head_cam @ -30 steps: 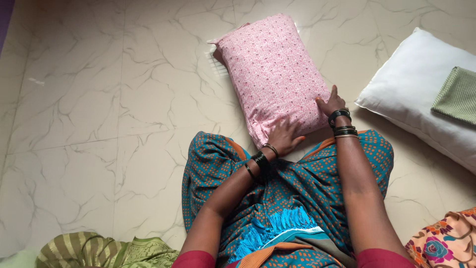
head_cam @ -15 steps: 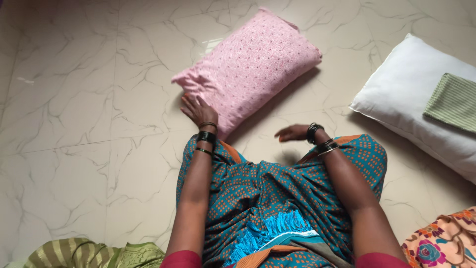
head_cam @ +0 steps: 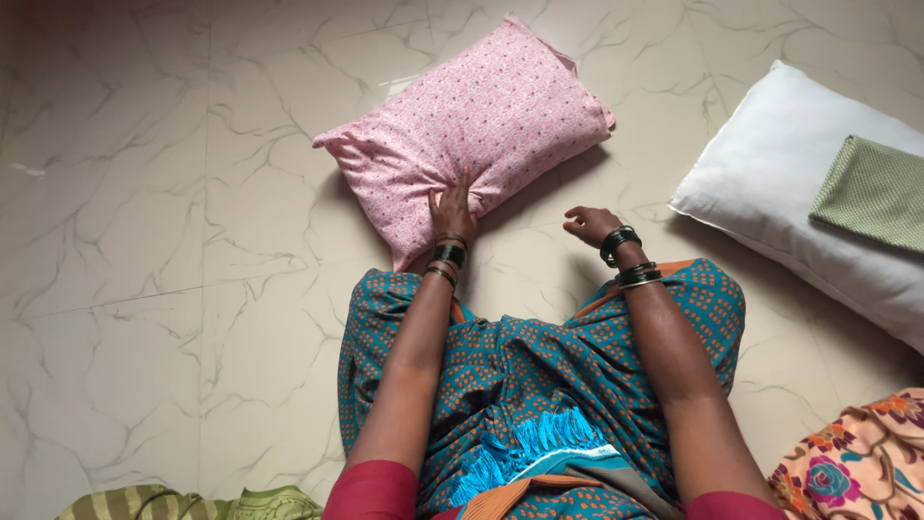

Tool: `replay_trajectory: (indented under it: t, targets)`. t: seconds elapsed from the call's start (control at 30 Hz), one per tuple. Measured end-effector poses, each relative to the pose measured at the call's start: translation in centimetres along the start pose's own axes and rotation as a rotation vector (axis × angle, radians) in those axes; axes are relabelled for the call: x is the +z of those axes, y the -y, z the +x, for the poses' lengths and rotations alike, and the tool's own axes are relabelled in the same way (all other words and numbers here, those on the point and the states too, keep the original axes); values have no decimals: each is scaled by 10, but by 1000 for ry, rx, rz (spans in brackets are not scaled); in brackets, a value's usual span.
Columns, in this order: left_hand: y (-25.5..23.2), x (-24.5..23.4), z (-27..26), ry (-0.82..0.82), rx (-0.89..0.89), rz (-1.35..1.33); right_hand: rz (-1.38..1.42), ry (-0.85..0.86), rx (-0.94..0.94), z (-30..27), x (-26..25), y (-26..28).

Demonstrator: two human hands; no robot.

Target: The person sits on a tiled floor and folds two pillowcases by hand. First, a light green pillowcase is folded into a small square and placed on a white pillow. Then, a pink patterned pillowcase is removed from a pillow, unfolded, and folded into a neat square on the same white pillow.

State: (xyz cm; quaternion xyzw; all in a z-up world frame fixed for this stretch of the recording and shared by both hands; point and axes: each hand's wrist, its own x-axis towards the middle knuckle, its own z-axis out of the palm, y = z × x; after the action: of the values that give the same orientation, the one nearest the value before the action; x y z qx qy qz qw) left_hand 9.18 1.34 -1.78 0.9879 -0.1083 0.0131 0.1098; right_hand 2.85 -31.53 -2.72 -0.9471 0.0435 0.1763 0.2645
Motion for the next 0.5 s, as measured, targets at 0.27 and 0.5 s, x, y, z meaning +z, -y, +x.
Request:
replay_trajectory:
  t: [0.27, 0.5]
  targets:
    - [66, -1, 23, 77, 117, -26, 31, -351, -87, -4, -11, -5]
    - [147, -40, 7, -38, -178, 184, 189, -133, -14, 4, 6, 8]
